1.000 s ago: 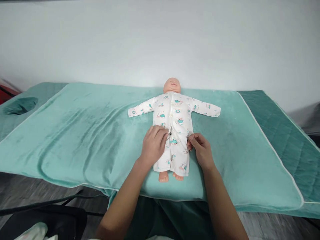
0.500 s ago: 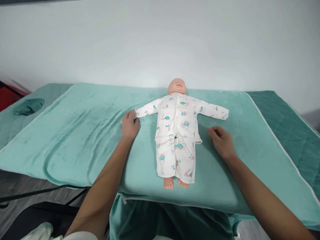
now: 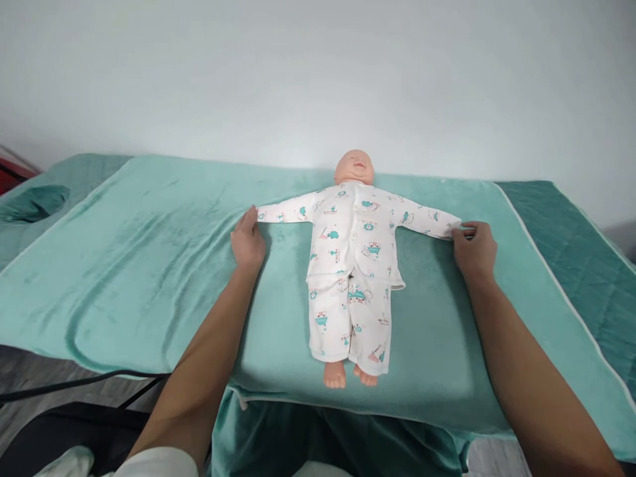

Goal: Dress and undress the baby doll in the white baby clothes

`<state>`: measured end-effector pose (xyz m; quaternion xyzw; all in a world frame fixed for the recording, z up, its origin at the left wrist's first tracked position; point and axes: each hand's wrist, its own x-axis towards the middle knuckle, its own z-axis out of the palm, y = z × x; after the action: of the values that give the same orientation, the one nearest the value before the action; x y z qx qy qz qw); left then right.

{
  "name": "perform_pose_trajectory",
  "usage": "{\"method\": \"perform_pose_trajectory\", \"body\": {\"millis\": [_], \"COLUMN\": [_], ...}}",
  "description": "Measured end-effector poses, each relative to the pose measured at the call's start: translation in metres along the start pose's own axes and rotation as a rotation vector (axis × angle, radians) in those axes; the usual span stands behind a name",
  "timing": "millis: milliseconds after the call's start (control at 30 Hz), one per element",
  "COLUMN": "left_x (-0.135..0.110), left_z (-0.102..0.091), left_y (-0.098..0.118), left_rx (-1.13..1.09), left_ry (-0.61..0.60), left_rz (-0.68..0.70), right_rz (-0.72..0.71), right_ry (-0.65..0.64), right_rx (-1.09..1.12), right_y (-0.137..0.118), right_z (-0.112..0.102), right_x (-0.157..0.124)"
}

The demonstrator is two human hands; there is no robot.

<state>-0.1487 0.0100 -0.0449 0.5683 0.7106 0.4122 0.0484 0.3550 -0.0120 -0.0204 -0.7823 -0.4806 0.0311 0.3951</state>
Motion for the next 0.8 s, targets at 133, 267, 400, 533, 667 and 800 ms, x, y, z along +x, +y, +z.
{"method": "perform_pose_trajectory", "body": {"millis": [133,267,400,533,667,800], "left_x": [-0.001,-0.009,-0.023,-0.063,-0.148,-0.232], "left_z": [-0.001,-0.004,-0.013,-0.033,-0.063,-0.085], "left_y": [0.008,0.016,0.020,0.030,0.052,0.071], "left_rx": [0.131,0.283,0.239,0.096,-0.075,-0.127], "left_ry": [-0.043,-0.106,-0.108,-0.076,-0.170,-0.298], "left_rz": [0.009,0.009,-0.020,0.065,0.196,0.337], "right_rz": [0.006,-0.030,-0.104,-0.296,-0.545,-0.706], "right_ry": [0.020,0.068,0.036,-0.059,-0.205,-0.366], "right_rx": [0.071,0.080,0.130,0.234,0.312,0.401], "right_y": [0.004,0.002,-0.010,-0.035,-0.059,-0.076], "right_z": [0.000,-0.003,-0.012,-0.029,-0.053,-0.073], "right_x": [0.001,-0.008,-0.037,-0.103,-0.203,-0.275]}}
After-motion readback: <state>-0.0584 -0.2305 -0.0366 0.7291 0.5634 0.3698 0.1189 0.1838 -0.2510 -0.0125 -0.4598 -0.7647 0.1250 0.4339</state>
